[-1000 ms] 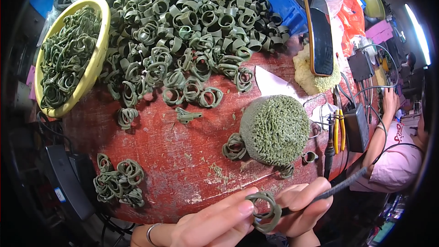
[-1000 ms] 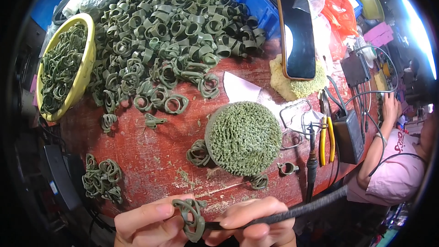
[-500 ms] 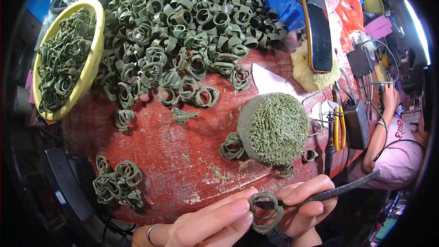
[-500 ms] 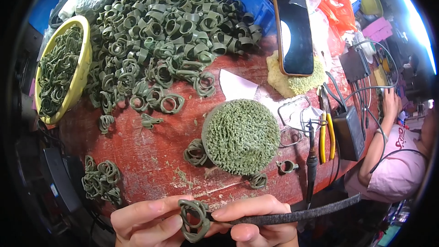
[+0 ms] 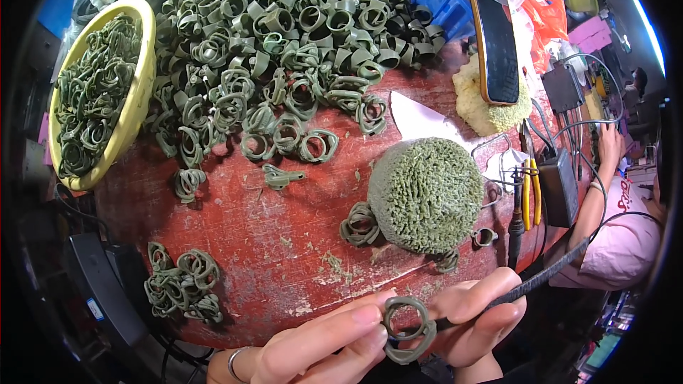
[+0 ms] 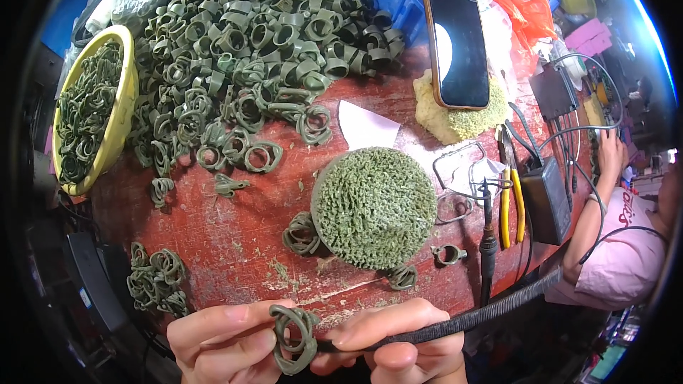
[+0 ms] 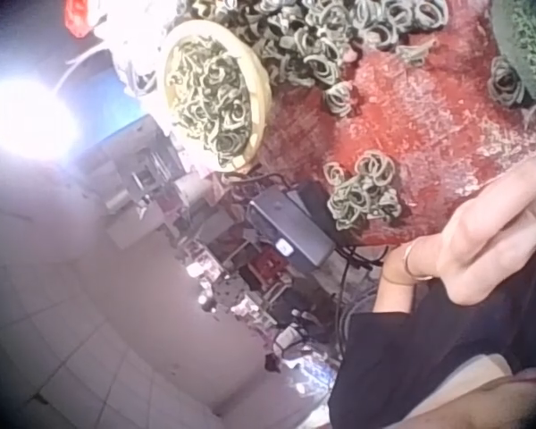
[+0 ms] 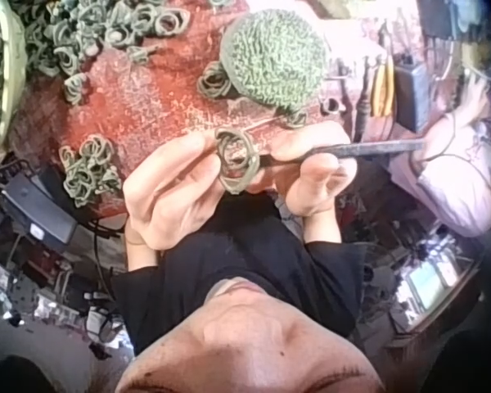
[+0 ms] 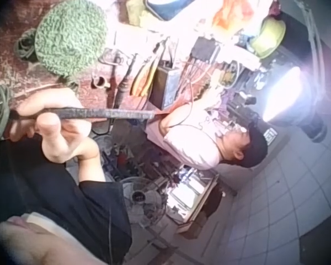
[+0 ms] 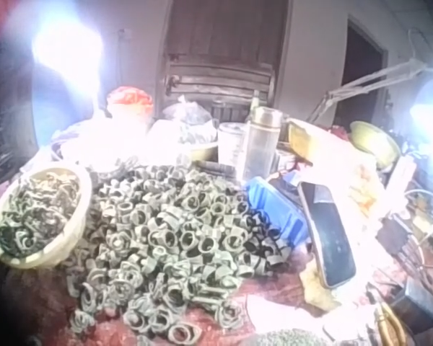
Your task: Trimming and assembling green wax ring components onto a base for candle production.
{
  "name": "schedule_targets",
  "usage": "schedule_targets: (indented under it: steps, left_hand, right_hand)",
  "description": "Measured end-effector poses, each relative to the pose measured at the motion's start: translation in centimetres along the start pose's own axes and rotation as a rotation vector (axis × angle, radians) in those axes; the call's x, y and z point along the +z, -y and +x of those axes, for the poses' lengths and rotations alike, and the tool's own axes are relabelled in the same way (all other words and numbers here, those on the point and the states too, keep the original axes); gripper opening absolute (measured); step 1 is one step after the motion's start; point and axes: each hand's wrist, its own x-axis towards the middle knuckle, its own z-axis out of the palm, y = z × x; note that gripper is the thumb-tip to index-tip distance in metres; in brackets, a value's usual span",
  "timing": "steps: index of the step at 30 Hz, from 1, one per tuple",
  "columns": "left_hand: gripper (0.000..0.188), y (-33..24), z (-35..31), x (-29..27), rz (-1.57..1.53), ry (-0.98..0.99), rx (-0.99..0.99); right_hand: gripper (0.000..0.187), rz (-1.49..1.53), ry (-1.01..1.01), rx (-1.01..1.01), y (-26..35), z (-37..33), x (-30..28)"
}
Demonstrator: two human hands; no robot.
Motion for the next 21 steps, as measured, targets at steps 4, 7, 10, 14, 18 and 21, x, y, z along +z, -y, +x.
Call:
schedule_targets:
  steps: [4, 7, 10, 14, 18, 21]
  left_hand:
    - [0.025, -1.8, 0.7, 0.6, 0.393, 0.067, -0.102]
    - [0.026, -0.4, 0.2, 0.0, -0.035, -0.012, -0.132]
    - [0.025, 0.1, 0.0, 0.2, -0.039, 0.020, -0.047]
    - [0.026, -0.9, -1.1, 1.7, -0.115, -0.158, -0.203]
    - [0.028, 0.5, -0.6, -0.2, -0.044, 0.055, -0.057]
    - [0.027, -2.9, 0.2, 2.5, -0.289, -0.433, -0.524]
  right_hand:
    - [0.040, -0.079, 0.045, -0.098, -0.1, 0.5, 0.7]
    - [0.041, -0.161, 0.034, -0.130, -0.1, 0.5, 0.9]
    - [0.040, -0.155, 0.037, -0.134, -0.1, 0.6, 0.5]
    - [0.039, -0.090, 0.121, -0.064, 0.2, 0.8, 0.3]
    - [0.039, -0.128, 0.013, -0.075, -0.1, 0.7, 0.9]
    - [0.038, -0.176, 0.064, -0.114, 0.0, 0.7, 0.4]
